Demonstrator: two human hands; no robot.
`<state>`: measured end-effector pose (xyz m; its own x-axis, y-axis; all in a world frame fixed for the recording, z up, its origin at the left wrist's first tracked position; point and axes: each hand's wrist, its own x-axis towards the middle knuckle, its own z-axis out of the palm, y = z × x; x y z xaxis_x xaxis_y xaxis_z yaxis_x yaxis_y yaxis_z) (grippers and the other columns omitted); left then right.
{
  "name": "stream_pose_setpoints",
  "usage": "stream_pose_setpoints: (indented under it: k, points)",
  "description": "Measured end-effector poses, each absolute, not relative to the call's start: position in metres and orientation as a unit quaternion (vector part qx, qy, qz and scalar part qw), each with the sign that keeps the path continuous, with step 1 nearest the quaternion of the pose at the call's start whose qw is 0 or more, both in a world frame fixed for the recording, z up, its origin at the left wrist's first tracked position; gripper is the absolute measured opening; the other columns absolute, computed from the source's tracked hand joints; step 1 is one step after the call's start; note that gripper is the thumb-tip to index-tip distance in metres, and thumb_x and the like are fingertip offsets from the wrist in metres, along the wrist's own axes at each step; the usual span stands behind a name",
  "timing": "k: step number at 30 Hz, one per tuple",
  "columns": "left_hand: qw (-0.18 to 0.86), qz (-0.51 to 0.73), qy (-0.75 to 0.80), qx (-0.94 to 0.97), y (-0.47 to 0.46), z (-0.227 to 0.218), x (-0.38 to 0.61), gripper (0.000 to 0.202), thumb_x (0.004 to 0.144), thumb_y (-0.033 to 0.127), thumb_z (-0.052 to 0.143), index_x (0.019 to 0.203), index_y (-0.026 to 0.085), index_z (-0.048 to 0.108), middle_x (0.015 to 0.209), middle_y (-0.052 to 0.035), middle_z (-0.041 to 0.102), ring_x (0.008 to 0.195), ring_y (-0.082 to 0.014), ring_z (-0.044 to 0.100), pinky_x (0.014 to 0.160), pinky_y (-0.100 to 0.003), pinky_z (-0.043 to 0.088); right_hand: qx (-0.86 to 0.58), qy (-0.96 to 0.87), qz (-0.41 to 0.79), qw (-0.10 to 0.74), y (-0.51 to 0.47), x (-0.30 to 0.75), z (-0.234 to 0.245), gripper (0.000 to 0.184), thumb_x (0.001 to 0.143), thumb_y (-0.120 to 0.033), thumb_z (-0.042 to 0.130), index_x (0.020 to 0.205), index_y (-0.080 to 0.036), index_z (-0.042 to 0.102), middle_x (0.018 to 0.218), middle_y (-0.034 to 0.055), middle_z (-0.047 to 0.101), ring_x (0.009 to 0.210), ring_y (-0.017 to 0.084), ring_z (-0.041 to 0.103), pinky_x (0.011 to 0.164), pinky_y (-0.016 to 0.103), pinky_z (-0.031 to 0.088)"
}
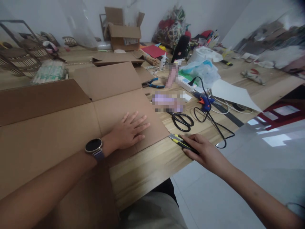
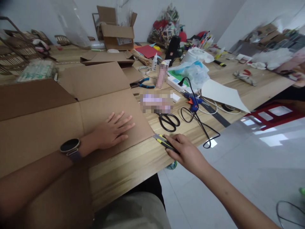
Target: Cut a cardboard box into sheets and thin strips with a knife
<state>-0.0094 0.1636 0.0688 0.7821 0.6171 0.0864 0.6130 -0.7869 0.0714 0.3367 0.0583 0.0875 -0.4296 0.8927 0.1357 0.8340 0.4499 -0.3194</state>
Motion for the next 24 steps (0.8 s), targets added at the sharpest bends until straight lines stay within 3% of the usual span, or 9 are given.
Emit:
stream_pose_setpoints:
  k: [13,24]
  points:
    - [0.043,0.044,0.340,0.938,0.162,0.072,-0.007,0.055,0.102,0.054,0.035,0.152,0.033,0.039,0.164,-0.0041,0.031,0.151,-0.0387,0.019,0.117,-0.066,0.019,-0.510,-0.841,0.086,0.158,0.040,0.326,0.085,0.046,0.099,-0.032,0.050,0.143,-0.022,0.053,0.109,0.0128,0.064,0.098,0.025,0.066,0.081,0.036,0.059]
    - [0.039,0.048,0.331,0.942,0.165,0.070,-0.006,0.058,0.102,0.056,0.033,0.153,0.030,0.038,0.164,-0.0059,0.030,0.151,-0.0406,0.018,0.116,-0.069,0.019,-0.534,-0.824,0.102,0.160,0.038,0.306,0.081,0.047,0.099,-0.037,0.048,0.144,-0.023,0.053,0.108,0.0128,0.064,0.099,0.027,0.067,0.083,0.040,0.059]
